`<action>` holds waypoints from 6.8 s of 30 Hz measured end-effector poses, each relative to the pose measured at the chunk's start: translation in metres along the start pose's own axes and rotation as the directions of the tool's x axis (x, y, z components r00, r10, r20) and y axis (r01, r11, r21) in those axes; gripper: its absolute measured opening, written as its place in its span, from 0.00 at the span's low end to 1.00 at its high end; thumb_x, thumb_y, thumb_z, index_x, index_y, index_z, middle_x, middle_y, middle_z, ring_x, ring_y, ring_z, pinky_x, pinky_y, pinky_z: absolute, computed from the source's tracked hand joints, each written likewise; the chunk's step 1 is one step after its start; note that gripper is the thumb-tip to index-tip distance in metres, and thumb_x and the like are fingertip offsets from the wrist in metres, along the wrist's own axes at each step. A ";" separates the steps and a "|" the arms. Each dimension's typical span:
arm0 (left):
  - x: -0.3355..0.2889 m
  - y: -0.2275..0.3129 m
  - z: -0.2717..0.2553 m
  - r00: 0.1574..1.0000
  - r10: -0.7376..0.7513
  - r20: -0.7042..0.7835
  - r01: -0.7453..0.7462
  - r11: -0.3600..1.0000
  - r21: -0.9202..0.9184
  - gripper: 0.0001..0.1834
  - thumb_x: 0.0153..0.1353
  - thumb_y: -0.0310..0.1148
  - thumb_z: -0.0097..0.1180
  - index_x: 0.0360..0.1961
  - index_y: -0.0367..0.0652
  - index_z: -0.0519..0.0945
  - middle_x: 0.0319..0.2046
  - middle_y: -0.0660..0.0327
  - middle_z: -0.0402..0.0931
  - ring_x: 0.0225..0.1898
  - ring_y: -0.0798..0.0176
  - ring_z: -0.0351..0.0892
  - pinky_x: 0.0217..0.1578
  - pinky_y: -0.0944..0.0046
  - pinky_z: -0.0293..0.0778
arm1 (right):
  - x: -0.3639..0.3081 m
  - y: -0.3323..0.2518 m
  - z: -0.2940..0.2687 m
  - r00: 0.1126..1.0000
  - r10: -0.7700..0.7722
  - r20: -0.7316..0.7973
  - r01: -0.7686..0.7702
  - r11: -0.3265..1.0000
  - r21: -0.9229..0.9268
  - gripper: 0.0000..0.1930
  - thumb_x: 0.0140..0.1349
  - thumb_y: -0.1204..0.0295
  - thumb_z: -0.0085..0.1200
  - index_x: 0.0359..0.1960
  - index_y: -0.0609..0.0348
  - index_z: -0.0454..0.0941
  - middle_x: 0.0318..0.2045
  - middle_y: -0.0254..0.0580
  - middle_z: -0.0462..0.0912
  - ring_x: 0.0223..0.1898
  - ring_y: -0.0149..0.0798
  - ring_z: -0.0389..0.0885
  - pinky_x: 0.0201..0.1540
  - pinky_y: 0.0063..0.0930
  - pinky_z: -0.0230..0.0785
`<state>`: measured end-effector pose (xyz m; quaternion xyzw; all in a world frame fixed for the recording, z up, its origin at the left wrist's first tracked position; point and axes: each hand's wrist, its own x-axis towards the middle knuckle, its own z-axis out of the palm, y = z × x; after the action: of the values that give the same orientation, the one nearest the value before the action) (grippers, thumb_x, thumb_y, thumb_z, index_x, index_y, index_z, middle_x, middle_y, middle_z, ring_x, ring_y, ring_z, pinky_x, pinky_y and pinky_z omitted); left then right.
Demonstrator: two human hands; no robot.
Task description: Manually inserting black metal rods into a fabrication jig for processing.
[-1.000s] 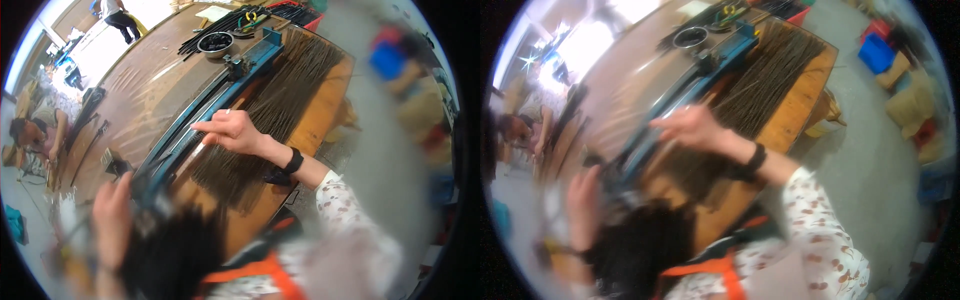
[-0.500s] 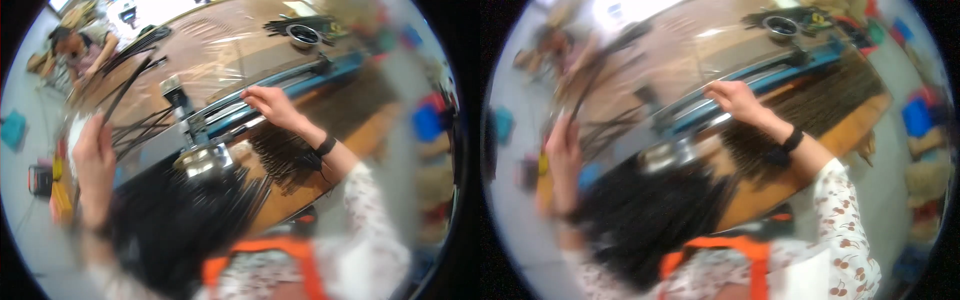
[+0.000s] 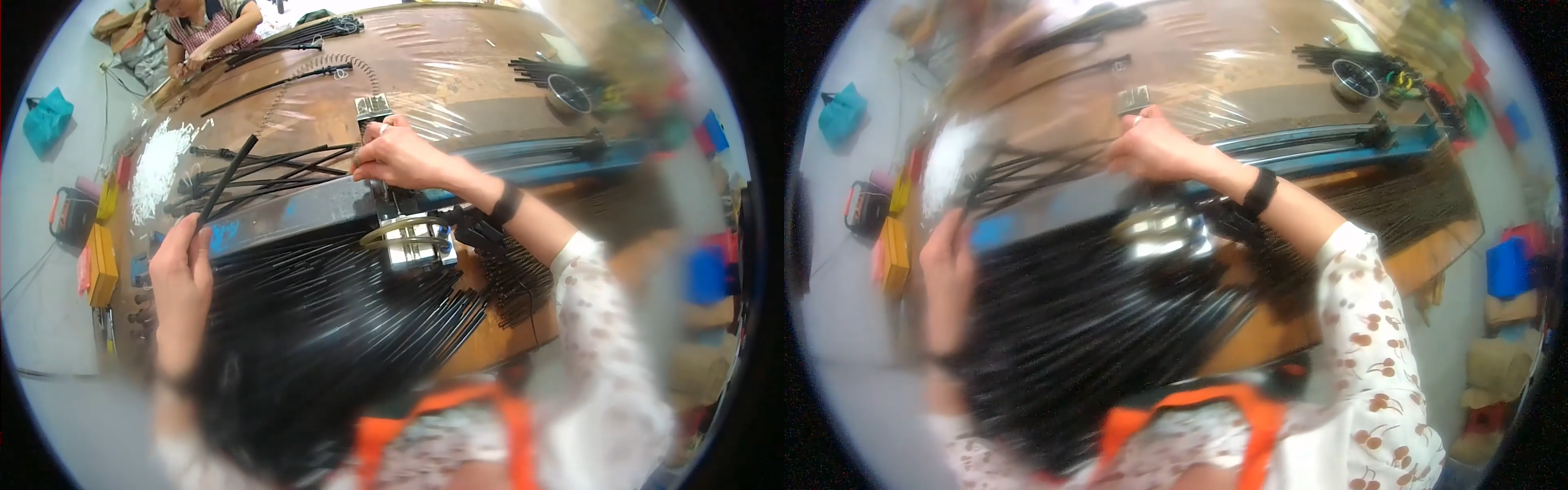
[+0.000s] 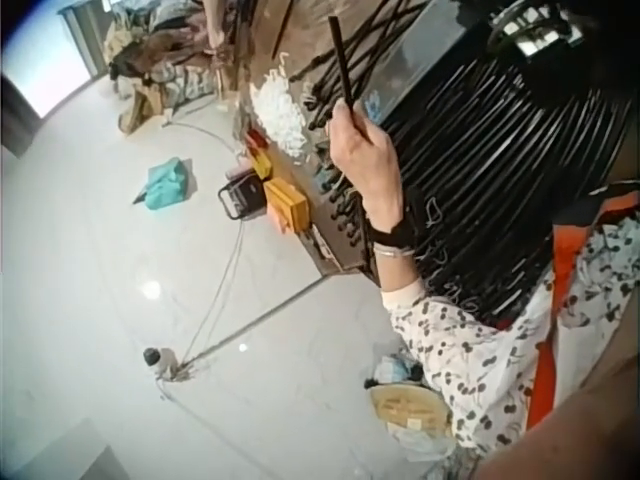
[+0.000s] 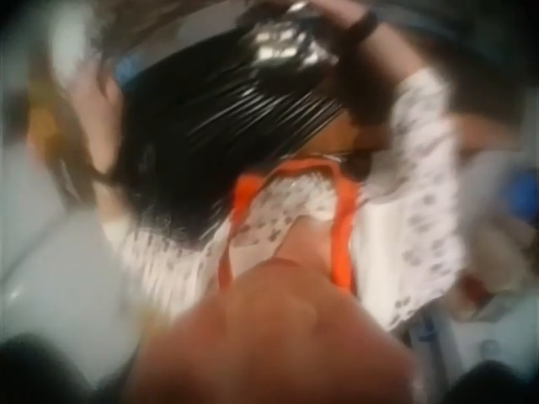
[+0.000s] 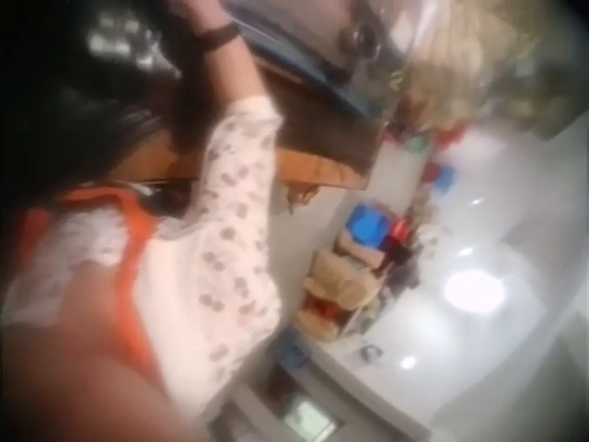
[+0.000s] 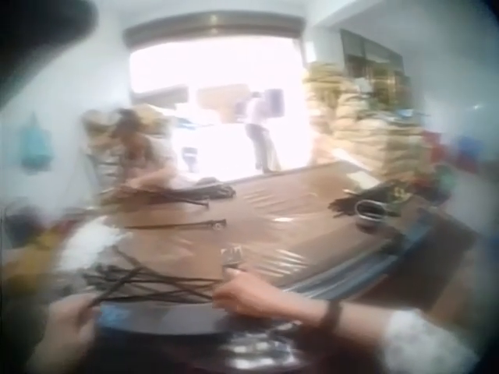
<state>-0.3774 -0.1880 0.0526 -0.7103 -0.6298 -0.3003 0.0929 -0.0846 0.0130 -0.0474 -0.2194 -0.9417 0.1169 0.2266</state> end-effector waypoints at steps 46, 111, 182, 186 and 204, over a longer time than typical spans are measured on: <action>0.053 0.041 0.179 0.884 0.169 0.436 -0.109 0.981 -0.160 0.13 0.67 0.45 0.52 0.37 0.46 0.76 0.31 0.50 0.78 0.38 0.42 0.80 0.36 0.45 0.75 | -0.201 0.008 -0.075 0.912 0.145 -0.384 -0.296 0.882 -0.368 0.21 0.54 0.81 0.59 0.53 0.59 0.79 0.49 0.46 0.84 0.59 0.50 0.75 0.60 0.44 0.62; -0.067 0.190 0.159 0.639 0.330 0.694 -0.138 0.938 -0.319 0.13 0.70 0.42 0.50 0.52 0.53 0.77 0.28 0.50 0.80 0.26 0.39 0.82 0.28 0.40 0.76 | -0.275 -0.057 -0.007 0.924 0.341 -0.171 -0.251 0.881 0.401 0.12 0.55 0.65 0.67 0.38 0.56 0.86 0.23 0.38 0.81 0.27 0.41 0.76 0.30 0.36 0.68; 0.062 0.183 0.111 0.768 0.554 0.323 -0.557 0.825 -0.090 0.25 0.53 0.17 0.53 0.53 0.46 0.81 0.25 0.54 0.68 0.28 0.51 0.73 0.30 0.53 0.70 | -0.205 -0.016 -0.045 0.709 0.167 -0.686 -0.217 0.976 0.013 0.23 0.63 0.61 0.60 0.57 0.57 0.78 0.24 0.41 0.79 0.22 0.42 0.77 0.26 0.33 0.71; 0.060 0.146 0.090 0.813 0.529 0.243 -0.530 0.845 -0.064 0.23 0.55 0.17 0.52 0.53 0.42 0.79 0.29 0.51 0.72 0.32 0.47 0.75 0.34 0.52 0.72 | -0.202 -0.008 -0.061 0.724 0.136 -0.676 -0.229 0.972 -0.050 0.18 0.64 0.69 0.59 0.55 0.58 0.78 0.29 0.44 0.81 0.27 0.45 0.79 0.30 0.34 0.70; 0.008 -0.009 -0.035 0.998 0.057 -0.007 -0.057 0.997 0.043 0.10 0.64 0.22 0.56 0.46 0.30 0.78 0.33 0.44 0.79 0.32 0.46 0.79 0.36 0.57 0.74 | -0.013 -0.029 -0.009 0.832 0.464 -0.305 -0.132 0.699 0.703 0.16 0.73 0.68 0.48 0.59 0.61 0.73 0.32 0.33 0.81 0.34 0.26 0.77 0.38 0.25 0.72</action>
<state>-0.3968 -0.1974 0.0830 -0.7246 -0.6152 -0.2868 0.1190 -0.0799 -0.0178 -0.0350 -0.3012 -0.7074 0.4197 0.4823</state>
